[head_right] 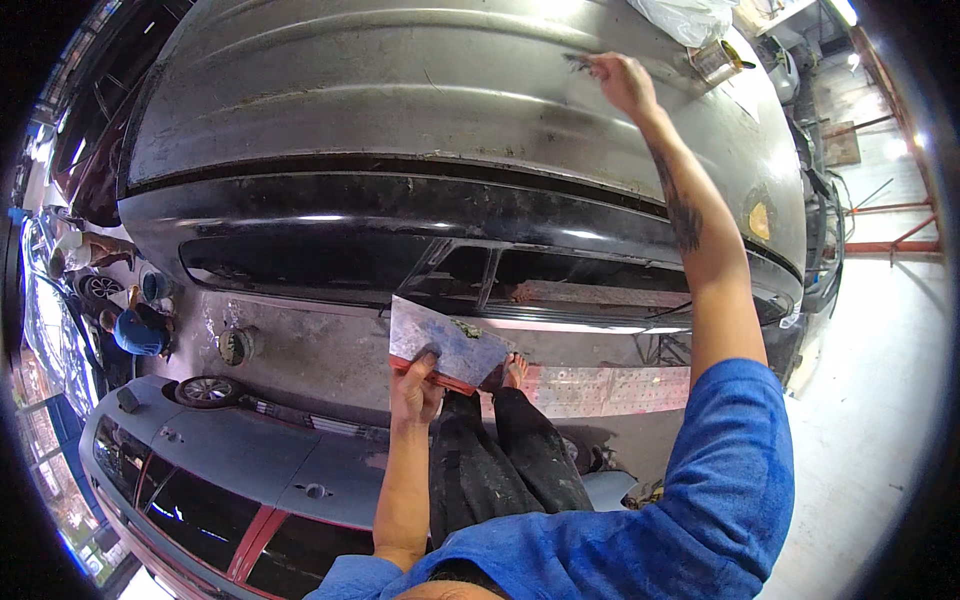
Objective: The person applies a dark body filler to a car hood using two putty knives, spreading and smoothing the material across the surface. The person repeatedly scrapes filler from one knife onto the other and continues to work the material into the panel.
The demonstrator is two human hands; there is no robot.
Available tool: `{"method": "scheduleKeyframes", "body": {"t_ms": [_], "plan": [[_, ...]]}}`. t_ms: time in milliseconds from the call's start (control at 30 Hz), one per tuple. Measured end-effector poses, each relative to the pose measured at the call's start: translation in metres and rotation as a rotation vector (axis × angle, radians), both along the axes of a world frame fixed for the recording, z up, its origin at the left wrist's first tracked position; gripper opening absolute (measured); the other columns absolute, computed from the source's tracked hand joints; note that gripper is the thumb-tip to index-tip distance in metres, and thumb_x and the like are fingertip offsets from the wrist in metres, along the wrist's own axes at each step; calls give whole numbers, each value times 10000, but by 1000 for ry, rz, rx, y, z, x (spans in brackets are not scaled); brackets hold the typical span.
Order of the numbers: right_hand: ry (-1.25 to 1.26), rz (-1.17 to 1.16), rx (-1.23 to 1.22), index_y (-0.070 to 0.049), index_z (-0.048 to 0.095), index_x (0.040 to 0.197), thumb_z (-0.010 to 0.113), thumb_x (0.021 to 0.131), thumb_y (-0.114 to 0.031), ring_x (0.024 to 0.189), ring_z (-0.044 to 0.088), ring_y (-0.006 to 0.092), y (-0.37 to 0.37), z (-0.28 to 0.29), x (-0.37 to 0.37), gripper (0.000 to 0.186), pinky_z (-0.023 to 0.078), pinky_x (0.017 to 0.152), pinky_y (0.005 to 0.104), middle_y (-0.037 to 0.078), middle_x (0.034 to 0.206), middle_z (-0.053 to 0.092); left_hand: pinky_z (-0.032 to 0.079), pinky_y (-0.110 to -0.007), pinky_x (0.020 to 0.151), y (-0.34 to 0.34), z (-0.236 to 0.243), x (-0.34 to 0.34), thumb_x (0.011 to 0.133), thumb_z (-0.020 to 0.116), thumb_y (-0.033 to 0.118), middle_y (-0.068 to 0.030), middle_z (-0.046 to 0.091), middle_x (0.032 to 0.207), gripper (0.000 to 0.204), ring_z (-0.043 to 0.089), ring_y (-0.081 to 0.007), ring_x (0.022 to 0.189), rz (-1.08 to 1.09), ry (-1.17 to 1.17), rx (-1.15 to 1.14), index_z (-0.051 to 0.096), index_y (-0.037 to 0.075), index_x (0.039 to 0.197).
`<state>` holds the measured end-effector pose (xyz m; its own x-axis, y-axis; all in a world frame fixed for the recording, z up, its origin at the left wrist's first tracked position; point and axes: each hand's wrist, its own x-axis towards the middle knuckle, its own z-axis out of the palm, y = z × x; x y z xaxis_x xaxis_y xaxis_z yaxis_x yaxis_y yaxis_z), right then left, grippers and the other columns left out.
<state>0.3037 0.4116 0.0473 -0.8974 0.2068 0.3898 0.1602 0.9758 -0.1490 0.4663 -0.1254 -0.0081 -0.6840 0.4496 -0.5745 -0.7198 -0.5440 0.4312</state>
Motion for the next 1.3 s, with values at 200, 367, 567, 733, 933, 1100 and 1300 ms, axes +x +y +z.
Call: {"method": "scheduleKeyframes", "body": {"t_ms": [200, 367, 567, 733, 933, 1100, 1300], "plan": [[-248, -189, -81, -192, 717, 1100, 560, 897, -228, 953, 650, 399, 13, -8, -11, 259, 509, 818, 482, 190, 987, 690, 500, -387, 974, 6, -6, 31, 798, 646, -48, -87, 598, 1182, 518, 608, -244, 1096, -20, 50, 15, 502, 35, 1289], [-175, 38, -142, -208, 730, 1085, 554, 914, -199, 910, 678, 363, -71, -21, 25, 245, 534, 798, 469, 125, 980, 715, 483, -380, 997, 30, -2, 43, 819, 630, -20, -78, 595, 1205, 507, 590, -232, 1134, 3, 18, -4, 497, 37, 1305], [-162, 144, -84, -140, 722, 1061, 609, 853, -122, 824, 695, 341, -124, -22, 56, 237, 561, 696, 447, 116, 934, 721, 493, -367, 969, 82, 12, 30, 854, 617, 18, -75, 610, 1171, 421, 610, -198, 1077, 33, 162, -41, 527, 35, 1265], [-145, 190, -80, -133, 722, 1060, 620, 820, -94, 838, 693, 339, -143, -23, 69, 263, 563, 708, 444, 110, 942, 723, 516, -337, 907, 141, 9, 0, 873, 602, 7, -80, 613, 1163, 351, 631, -176, 1009, 151, 256, -42, 550, 7, 1220], [-196, 266, -155, -162, 719, 1128, 591, 863, -103, 852, 694, 340, -128, -18, 76, 300, 564, 744, 441, 114, 977, 723, 575, -343, 788, 176, 10, -24, 880, 602, 20, -104, 616, 1114, 319, 654, -190, 941, 192, 211, -76, 550, -2, 1193], [-54, 186, -521, -92, 690, 1183, 645, 929, -156, 664, 572, 76, -102, 14, 89, 266, 467, 634, 254, 79, 751, 678, 606, -323, 635, 189, 5, -41, 863, 616, 29, -100, 622, 1082, 324, 678, -195, 883, 161, 189, -70, 549, -2, 1179], [161, 268, -770, -4, 661, 1204, 621, 951, -117, 901, 590, 109, -120, 52, 146, 280, 469, 779, 245, 53, 978, 692, 575, -323, 702, 220, 7, -60, 859, 634, 81, -77, 622, 1034, 272, 666, -175, 856, 80, 138, 53, 553, 45, 1116]]}}
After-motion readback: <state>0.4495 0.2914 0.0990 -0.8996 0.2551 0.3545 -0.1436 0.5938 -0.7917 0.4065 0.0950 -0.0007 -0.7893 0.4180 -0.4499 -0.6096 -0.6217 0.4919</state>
